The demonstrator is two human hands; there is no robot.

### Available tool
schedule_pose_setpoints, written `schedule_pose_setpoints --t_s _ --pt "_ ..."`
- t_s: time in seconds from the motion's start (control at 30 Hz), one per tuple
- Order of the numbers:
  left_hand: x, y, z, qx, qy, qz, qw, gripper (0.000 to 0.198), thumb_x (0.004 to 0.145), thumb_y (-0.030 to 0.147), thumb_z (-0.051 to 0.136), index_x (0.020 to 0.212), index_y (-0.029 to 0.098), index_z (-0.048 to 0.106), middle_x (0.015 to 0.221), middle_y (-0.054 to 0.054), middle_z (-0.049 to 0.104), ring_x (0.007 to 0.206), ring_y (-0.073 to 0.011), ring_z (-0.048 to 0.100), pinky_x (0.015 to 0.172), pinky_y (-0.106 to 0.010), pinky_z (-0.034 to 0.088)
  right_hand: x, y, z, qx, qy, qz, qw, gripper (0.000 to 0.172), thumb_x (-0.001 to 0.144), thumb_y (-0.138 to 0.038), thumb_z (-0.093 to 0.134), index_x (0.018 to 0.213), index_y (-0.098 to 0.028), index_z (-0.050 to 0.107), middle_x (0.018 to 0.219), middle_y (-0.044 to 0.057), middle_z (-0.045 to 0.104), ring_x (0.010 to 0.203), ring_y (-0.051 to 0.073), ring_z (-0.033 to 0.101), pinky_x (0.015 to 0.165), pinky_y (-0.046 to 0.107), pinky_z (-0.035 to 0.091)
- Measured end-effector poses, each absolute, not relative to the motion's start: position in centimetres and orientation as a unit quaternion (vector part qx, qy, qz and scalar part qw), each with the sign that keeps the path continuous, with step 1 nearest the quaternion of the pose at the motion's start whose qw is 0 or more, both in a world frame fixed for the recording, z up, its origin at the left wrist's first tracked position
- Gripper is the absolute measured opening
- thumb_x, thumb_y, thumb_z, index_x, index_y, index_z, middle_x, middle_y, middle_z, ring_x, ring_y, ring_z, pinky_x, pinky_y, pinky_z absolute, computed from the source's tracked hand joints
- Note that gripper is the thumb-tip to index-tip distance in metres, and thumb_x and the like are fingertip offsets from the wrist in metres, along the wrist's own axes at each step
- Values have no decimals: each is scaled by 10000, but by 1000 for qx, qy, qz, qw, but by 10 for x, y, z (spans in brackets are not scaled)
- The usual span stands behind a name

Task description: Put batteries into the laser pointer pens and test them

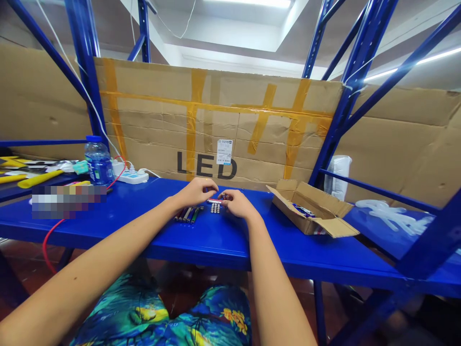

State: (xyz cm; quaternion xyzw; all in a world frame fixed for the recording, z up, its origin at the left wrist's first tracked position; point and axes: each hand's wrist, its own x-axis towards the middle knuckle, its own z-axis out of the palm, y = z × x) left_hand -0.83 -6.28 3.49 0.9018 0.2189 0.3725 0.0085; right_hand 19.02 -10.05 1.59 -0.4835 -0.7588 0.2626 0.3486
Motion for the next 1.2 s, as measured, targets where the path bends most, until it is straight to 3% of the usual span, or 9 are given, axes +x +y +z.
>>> schedule_pose_setpoints --t_s 0.2,0.43,0.5,0.73,1.0,1.2 --pt "-34 -59 41 921 353 163 29 153 736 246 602 777 185 736 753 -33 721 691 -162 620 616 -249 399 191 -90 8 -487 -728 255 410 183 736 -84 513 850 -163 632 714 17 633 625 133 562 598 250 452" --pt "-29 -63 38 914 391 102 42 94 673 202 609 669 186 702 624 -21 670 583 -152 568 526 -254 339 189 -91 8 -453 -746 247 422 265 739 -75 529 951 -156 667 752 22 661 724 149 596 710 281 481" --pt "-27 -62 38 912 386 130 50 101 694 201 605 677 181 703 627 -22 672 587 -152 572 543 -253 352 186 -92 8 -446 -751 244 420 285 741 -66 523 971 -153 665 766 24 659 734 149 598 733 289 481" --pt "-11 -61 36 849 285 420 144 182 802 286 596 839 147 708 764 -38 711 703 -150 607 650 -249 438 180 -94 4 -434 -771 189 426 281 763 -84 520 1003 -187 624 828 25 667 775 162 616 753 299 473" --pt "-5 -62 29 858 241 415 184 128 775 228 598 816 138 679 725 -27 677 661 -127 595 630 -233 463 182 -96 6 -429 -804 108 397 176 785 -104 469 845 -189 612 730 19 626 742 173 561 717 295 425" --pt "-5 -63 33 828 230 422 290 140 761 259 638 783 122 652 613 1 621 522 -104 552 548 -234 451 179 -99 9 -414 -770 101 475 178 792 -185 533 970 -199 532 796 4 595 731 163 532 701 294 413"
